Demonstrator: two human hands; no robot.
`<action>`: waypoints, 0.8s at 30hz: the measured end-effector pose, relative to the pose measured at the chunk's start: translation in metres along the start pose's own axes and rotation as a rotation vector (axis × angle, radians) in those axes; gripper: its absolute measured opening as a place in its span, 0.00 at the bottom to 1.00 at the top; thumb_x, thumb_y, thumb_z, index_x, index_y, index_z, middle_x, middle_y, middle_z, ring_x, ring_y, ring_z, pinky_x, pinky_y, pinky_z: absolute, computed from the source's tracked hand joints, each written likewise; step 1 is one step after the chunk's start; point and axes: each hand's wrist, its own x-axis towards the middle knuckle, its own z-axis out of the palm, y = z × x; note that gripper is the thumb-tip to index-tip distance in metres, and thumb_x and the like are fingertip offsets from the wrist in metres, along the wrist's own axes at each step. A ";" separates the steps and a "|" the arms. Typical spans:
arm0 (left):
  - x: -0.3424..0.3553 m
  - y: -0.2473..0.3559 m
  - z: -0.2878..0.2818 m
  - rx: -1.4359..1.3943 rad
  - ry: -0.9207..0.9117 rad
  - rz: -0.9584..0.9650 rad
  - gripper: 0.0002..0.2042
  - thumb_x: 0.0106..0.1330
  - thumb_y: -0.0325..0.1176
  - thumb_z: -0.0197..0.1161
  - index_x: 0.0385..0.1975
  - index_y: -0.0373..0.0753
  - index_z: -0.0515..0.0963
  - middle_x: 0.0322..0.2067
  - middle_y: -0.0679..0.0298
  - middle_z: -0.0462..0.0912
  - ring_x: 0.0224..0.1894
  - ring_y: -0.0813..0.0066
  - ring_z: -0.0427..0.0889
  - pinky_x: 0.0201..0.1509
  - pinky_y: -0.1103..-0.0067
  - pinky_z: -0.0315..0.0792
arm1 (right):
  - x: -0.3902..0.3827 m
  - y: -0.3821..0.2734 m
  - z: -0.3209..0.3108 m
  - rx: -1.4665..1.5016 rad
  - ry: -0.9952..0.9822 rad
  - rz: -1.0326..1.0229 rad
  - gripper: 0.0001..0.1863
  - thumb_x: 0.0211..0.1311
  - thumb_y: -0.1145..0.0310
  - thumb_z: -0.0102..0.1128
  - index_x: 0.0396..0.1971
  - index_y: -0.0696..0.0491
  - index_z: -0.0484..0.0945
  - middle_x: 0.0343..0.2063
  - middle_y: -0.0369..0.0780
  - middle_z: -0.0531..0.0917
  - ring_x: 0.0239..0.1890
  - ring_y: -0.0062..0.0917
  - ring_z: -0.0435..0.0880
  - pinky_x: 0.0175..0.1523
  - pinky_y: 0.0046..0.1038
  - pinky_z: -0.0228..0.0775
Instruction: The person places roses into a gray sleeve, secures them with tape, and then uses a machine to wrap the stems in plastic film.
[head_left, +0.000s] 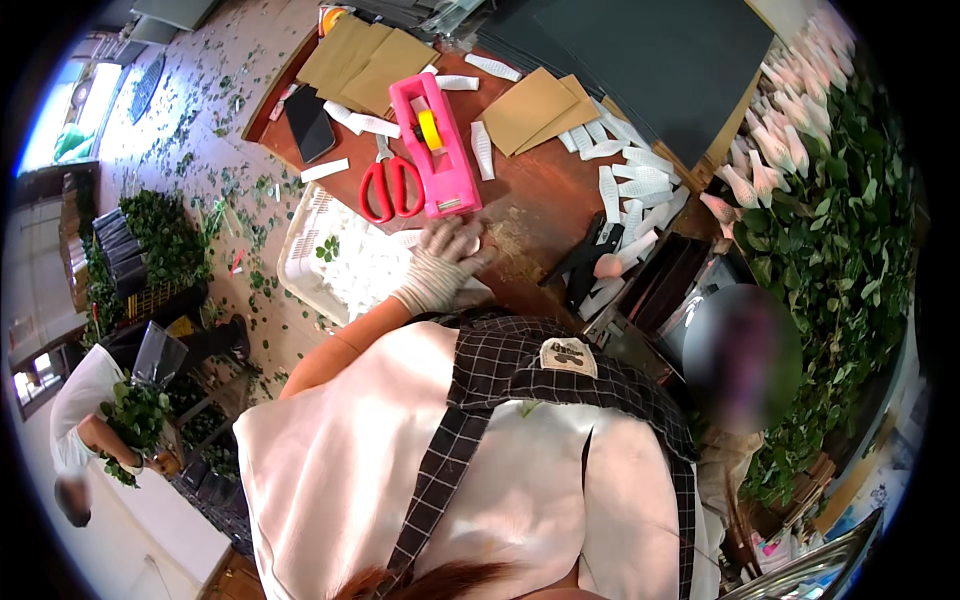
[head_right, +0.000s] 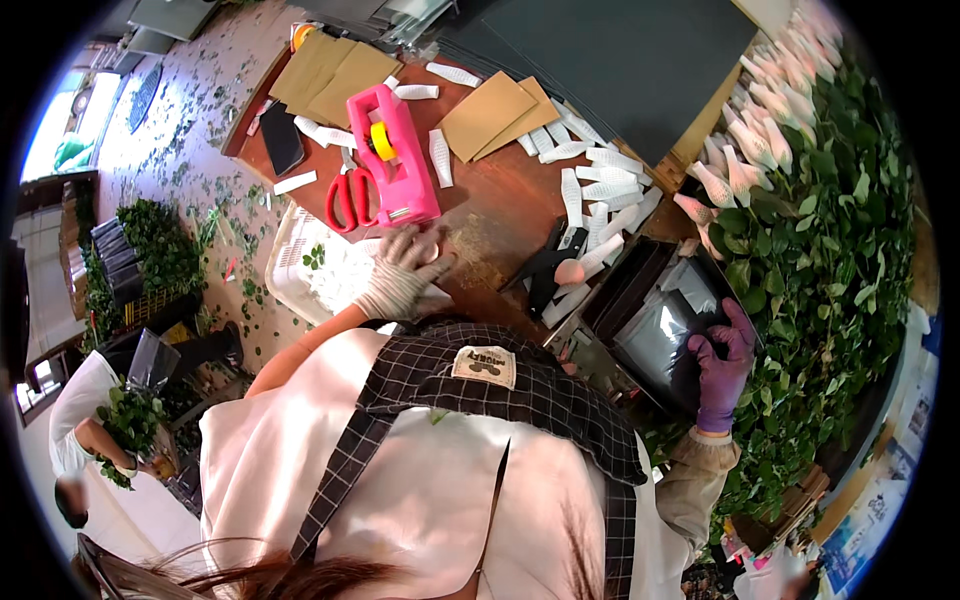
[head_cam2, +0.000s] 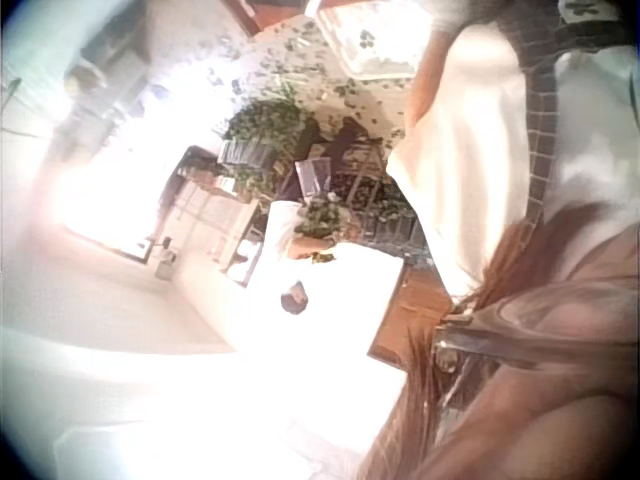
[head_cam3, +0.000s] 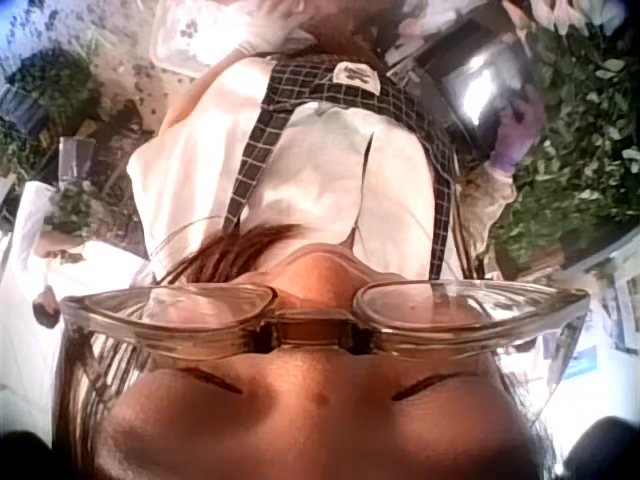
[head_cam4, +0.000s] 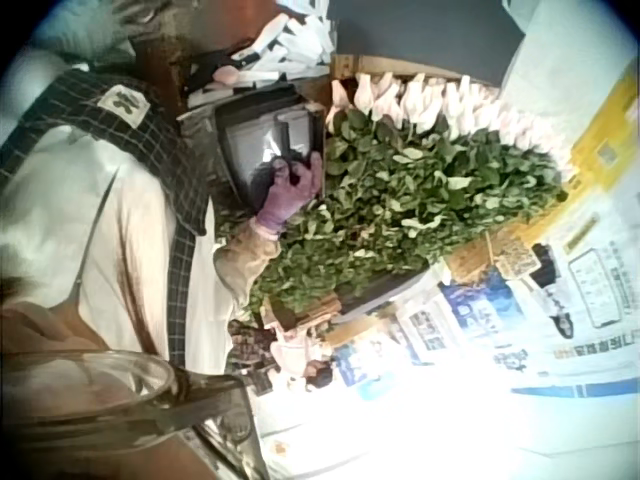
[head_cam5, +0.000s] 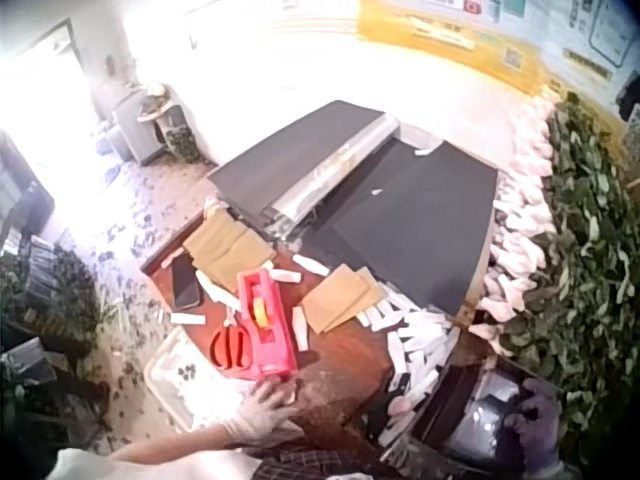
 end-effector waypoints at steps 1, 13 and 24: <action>-0.005 -0.009 0.000 0.018 0.016 0.004 0.26 0.49 0.54 0.65 0.49 0.53 0.77 0.57 0.58 0.70 0.60 0.54 0.66 0.68 0.54 0.52 | 0.000 0.003 -0.001 0.063 -0.006 0.024 0.17 0.43 0.66 0.76 0.25 0.58 0.76 0.55 0.45 0.77 0.57 0.36 0.74 0.58 0.32 0.66; -0.011 0.012 -0.047 -0.372 0.336 -0.288 0.22 0.45 0.38 0.70 0.41 0.39 0.77 0.48 0.56 0.77 0.51 0.51 0.73 0.55 0.60 0.68 | 0.001 0.019 0.000 0.137 -0.058 0.026 0.13 0.51 0.68 0.70 0.24 0.58 0.74 0.56 0.46 0.75 0.57 0.35 0.72 0.57 0.30 0.64; 0.110 0.127 0.033 -0.339 -0.175 -0.427 0.44 0.49 0.50 0.69 0.61 0.27 0.58 0.55 0.41 0.66 0.59 0.44 0.66 0.62 0.60 0.62 | 0.003 0.013 -0.007 0.077 -0.062 0.031 0.20 0.44 0.58 0.75 0.26 0.57 0.75 0.53 0.47 0.77 0.56 0.41 0.73 0.60 0.37 0.64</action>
